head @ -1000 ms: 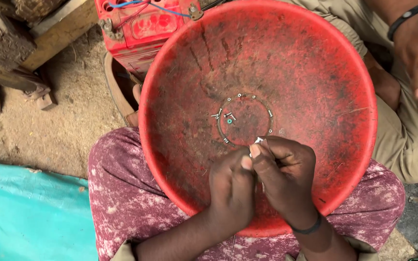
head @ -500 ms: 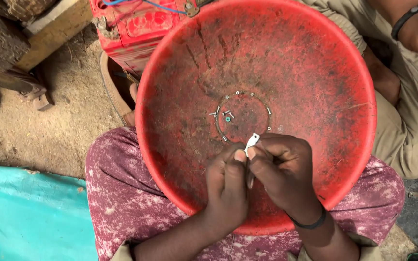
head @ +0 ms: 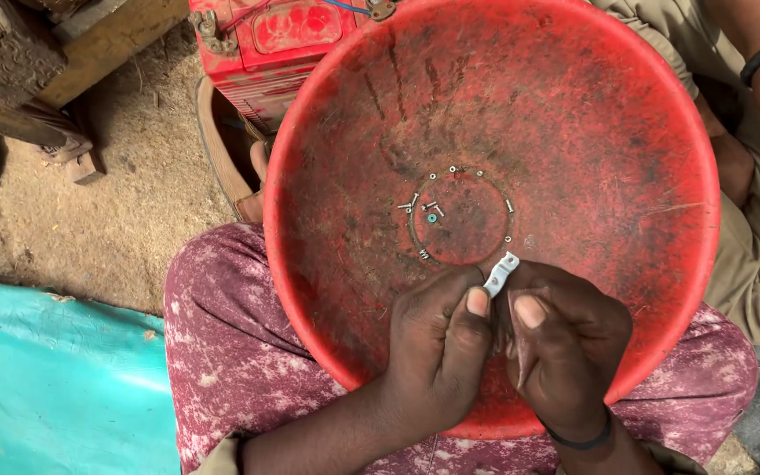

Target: Repairing a mechanical component, likely an automotive horn, by cleaning the surface with a file and assembling small parts.

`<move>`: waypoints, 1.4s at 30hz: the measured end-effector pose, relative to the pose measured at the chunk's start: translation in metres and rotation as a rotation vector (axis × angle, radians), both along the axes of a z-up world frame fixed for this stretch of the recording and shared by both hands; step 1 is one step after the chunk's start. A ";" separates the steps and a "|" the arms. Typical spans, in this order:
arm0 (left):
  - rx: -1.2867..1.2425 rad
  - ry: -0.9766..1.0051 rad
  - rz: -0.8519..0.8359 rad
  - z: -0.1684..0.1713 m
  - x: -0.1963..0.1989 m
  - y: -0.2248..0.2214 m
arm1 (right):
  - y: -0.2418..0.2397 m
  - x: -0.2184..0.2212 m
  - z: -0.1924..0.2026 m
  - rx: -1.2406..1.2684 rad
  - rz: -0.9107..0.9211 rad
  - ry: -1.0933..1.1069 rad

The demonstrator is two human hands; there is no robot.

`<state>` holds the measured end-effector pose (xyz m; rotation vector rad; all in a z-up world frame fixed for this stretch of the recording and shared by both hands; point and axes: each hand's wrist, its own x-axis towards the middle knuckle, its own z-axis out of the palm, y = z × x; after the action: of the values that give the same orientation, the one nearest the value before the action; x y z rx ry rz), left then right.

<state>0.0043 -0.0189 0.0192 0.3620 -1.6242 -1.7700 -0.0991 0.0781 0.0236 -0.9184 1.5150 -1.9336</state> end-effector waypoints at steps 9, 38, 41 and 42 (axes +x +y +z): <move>0.035 -0.013 -0.093 -0.003 0.002 0.001 | 0.003 0.000 -0.005 0.146 -0.076 0.225; 0.032 -0.037 -0.135 -0.006 -0.004 -0.003 | -0.009 0.000 0.003 0.186 -0.116 0.300; -0.049 0.020 -0.104 -0.013 -0.006 0.001 | -0.008 -0.006 0.005 0.200 -0.082 0.301; 0.055 -0.016 -0.092 -0.016 -0.007 0.003 | -0.007 -0.011 0.004 0.248 -0.038 0.259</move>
<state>-0.0025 -0.0156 0.0034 0.3322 -1.6285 -1.8883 -0.1103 0.0713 0.0275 -1.0634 1.8829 -1.6511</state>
